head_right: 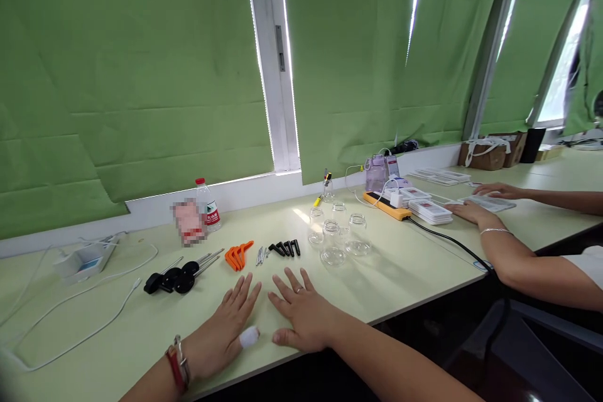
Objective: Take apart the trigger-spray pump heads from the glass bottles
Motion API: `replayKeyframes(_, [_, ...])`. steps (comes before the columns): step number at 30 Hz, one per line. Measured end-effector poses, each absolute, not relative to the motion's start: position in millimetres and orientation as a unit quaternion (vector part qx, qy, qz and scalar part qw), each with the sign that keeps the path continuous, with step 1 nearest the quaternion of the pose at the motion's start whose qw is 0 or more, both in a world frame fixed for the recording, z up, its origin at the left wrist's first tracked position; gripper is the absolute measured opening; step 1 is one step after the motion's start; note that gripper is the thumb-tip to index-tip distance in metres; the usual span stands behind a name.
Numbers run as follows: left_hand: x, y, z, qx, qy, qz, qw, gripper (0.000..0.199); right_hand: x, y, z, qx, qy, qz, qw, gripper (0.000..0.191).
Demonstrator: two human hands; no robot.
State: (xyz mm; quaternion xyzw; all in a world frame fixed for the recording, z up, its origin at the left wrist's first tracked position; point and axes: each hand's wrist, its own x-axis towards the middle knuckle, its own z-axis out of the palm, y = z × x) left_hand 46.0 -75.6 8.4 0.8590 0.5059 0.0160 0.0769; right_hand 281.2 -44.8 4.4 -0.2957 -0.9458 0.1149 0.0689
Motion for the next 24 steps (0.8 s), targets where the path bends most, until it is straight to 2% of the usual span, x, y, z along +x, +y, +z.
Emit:
replayKeyframes(3, [47.9, -91.2, 1.5, 0.859, 0.505, -0.014, 0.078, 0.068, 285.1, -51.1, 0.2, -0.295, -0.943, 0.145, 0.059, 0.073])
replayKeyframes(8, [49.1, -92.4, -7.0, 0.858, 0.511, 0.004, 0.055, 0.064, 284.1, -49.9, -1.7, -0.303, -0.938, 0.155, 0.063, 0.072])
replayKeyframes(24, [69.1, -97.1, -1.4, 0.852, 0.522, -0.012, 0.044, 0.067, 284.3, -54.5, -0.7, -0.311, -0.935, 0.154, 0.080, 0.072])
